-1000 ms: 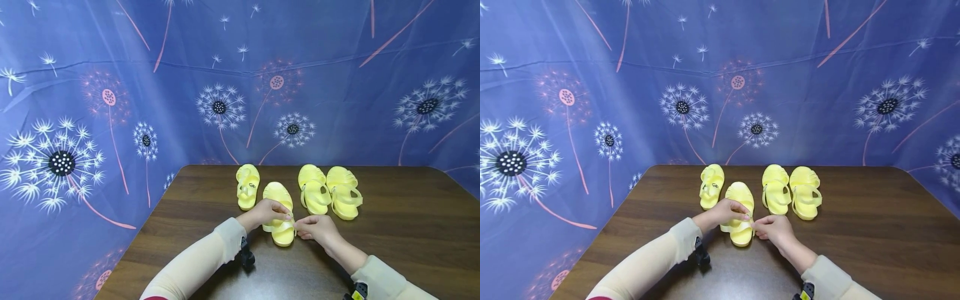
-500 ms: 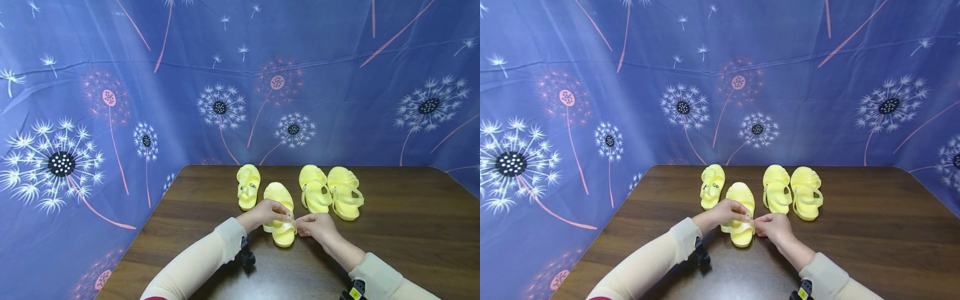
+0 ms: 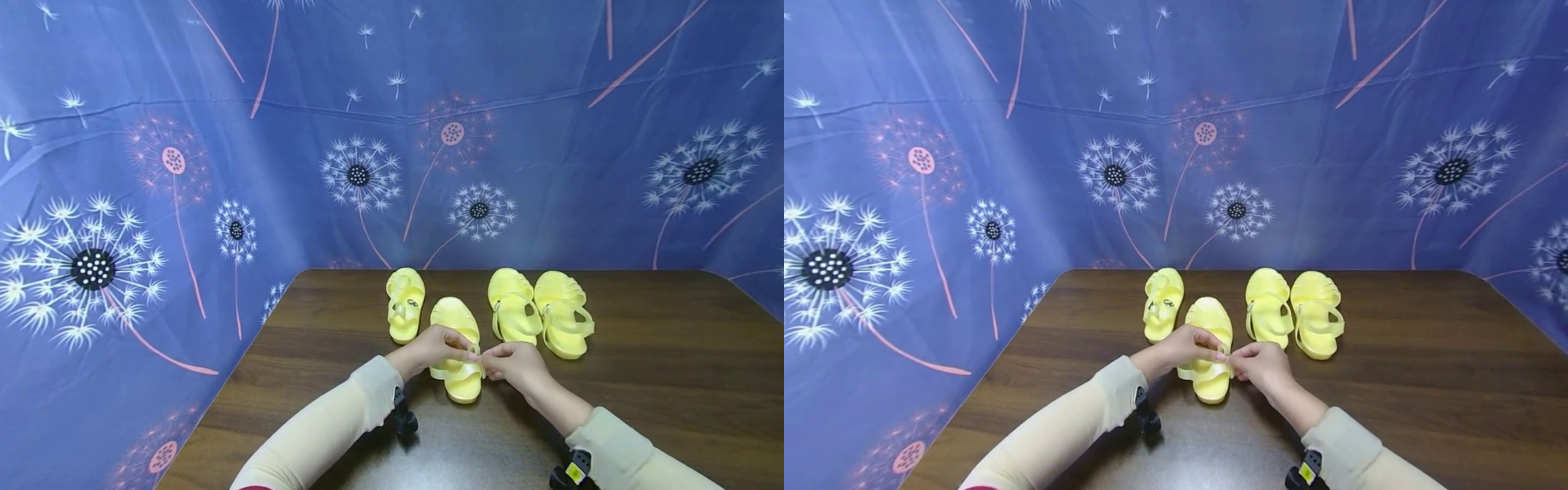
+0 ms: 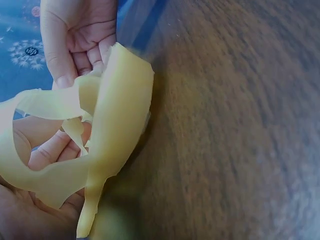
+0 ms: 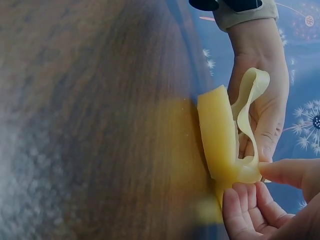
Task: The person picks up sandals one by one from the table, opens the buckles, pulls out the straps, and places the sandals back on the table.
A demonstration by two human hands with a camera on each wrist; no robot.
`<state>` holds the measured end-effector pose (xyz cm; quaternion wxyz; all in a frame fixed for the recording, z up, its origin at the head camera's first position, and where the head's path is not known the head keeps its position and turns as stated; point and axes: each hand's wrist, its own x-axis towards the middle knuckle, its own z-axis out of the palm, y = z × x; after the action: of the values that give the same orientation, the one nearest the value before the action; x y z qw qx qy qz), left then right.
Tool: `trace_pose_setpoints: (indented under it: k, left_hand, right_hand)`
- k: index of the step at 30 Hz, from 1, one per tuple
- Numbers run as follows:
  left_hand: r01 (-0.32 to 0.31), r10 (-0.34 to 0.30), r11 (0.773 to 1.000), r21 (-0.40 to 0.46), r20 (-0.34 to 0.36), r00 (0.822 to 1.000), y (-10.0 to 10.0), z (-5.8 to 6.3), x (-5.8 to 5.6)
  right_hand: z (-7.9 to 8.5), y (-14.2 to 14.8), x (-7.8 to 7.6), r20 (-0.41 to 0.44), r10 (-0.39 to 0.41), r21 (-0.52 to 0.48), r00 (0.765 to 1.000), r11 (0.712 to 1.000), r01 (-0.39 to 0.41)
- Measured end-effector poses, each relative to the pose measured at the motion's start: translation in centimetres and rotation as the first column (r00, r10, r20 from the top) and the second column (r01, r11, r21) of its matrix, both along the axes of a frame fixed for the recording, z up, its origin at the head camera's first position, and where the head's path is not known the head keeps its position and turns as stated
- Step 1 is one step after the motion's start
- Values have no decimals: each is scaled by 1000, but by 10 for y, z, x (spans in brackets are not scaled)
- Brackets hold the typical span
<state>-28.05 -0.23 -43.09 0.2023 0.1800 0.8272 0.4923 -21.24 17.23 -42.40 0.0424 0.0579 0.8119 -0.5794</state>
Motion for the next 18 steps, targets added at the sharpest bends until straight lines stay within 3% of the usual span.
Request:
trace_pose_setpoints:
  k: [8, 18]
  left_hand:
    - [11, -12, 1000, -26, -37, 999, 3, -2, -2]
    - [15, -16, 1000, -24, -36, 999, -2, -4, -4]
  right_hand:
    - [-4, 5, 4, 42, 36, -82, 998, 996, -33]
    - [-13, 4, 10, 28, 63, -129, 998, 990, -59]
